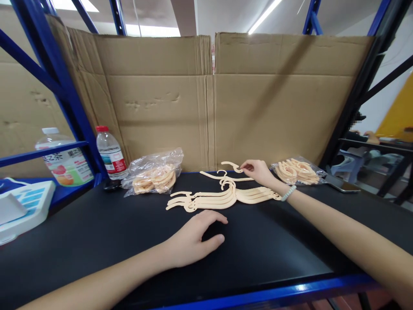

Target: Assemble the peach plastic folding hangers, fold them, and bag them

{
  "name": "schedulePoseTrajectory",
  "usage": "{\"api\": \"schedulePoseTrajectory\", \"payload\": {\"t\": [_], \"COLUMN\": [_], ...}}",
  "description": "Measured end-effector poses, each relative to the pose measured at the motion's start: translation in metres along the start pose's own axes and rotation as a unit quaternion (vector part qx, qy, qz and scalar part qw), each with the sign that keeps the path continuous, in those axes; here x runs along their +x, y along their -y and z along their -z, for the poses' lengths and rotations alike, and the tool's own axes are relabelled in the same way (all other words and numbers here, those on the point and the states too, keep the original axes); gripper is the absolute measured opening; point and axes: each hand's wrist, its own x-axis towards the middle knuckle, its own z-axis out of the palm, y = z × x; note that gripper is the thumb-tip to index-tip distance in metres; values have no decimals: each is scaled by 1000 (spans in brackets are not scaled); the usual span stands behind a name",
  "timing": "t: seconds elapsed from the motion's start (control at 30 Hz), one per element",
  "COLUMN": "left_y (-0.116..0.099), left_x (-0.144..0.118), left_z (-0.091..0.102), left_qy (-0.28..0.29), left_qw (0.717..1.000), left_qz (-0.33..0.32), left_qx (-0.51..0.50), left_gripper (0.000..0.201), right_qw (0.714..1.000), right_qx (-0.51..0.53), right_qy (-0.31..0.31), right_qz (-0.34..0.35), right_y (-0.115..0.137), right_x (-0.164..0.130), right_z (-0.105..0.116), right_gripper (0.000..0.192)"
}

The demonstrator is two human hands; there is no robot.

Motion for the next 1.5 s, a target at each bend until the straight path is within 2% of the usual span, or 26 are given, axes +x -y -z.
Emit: {"api": "schedulePoseTrajectory", "payload": {"t": [0.07, 0.13, 0.2, 0.27, 0.37, 0.43, 0.5, 0.6, 0.67, 0.7, 0.73, 0.83, 0.93, 1.13, 1.33, 1.5], "left_y": [3, 7, 10, 12, 11, 9, 8, 6, 5, 5, 4, 5, 8, 15, 17, 17], "left_x": [4, 8, 11, 13, 14, 13, 13, 13, 12, 12, 12, 11, 11, 11, 12, 14], "left_z": [-3, -6, -7, -8, -6, -5, -5, -5, -4, -3, -2, 0, 2, 5, 8, 12], "left_qy": [-37, -76, -116, -148, -174, -176, -177, -184, -193, -199, -207, -235, -263, -311, -347, -353], "left_qw": [996, 982, 963, 951, 946, 946, 940, 925, 918, 916, 914, 909, 899, 874, 853, 837], "left_qz": [37, 57, 67, 71, 76, 90, 108, 129, 140, 145, 149, 158, 173, 190, 184, 172], "left_qx": [-75, -161, -233, -263, -261, -258, -272, -306, -315, -316, -315, -307, -303, -323, -344, -382], "left_gripper": [27, 30, 31, 26, 29, 34, 37, 39, 37, 36, 34, 32, 30, 27, 31, 31], "right_qw": [998, 977, 956, 940, 919, 918, 937, 973, 990, 993, 993, 992, 991, 992, 997, 994], "right_qx": [54, 203, 278, 322, 370, 371, 327, 210, 92, 16, -11, -43, -56, -62, -48, 7], "right_qy": [-5, -2, 27, 65, 109, 119, 100, 46, 51, 70, 77, 95, 109, 87, 23, -50], "right_qz": [23, 65, 87, 90, 83, 76, 73, 87, 99, 94, 86, 70, 63, 61, 63, 100], "right_y": [30, 62, 89, 109, 122, 121, 112, 84, 58, 44, 31, -3, -20, -19, 0, 18], "right_x": [-17, -36, -56, -71, -80, -76, -64, -37, -18, -10, -4, 6, 7, 6, -13, -39], "right_z": [-1, -2, -3, -6, -11, -13, -11, -6, -7, -8, -11, -24, -33, -28, 4, 23], "right_gripper": [15, 10, 8, 7, 6, 4, 9, 10, 14, 16, 17, 17, 14, 11, 8, 5]}}
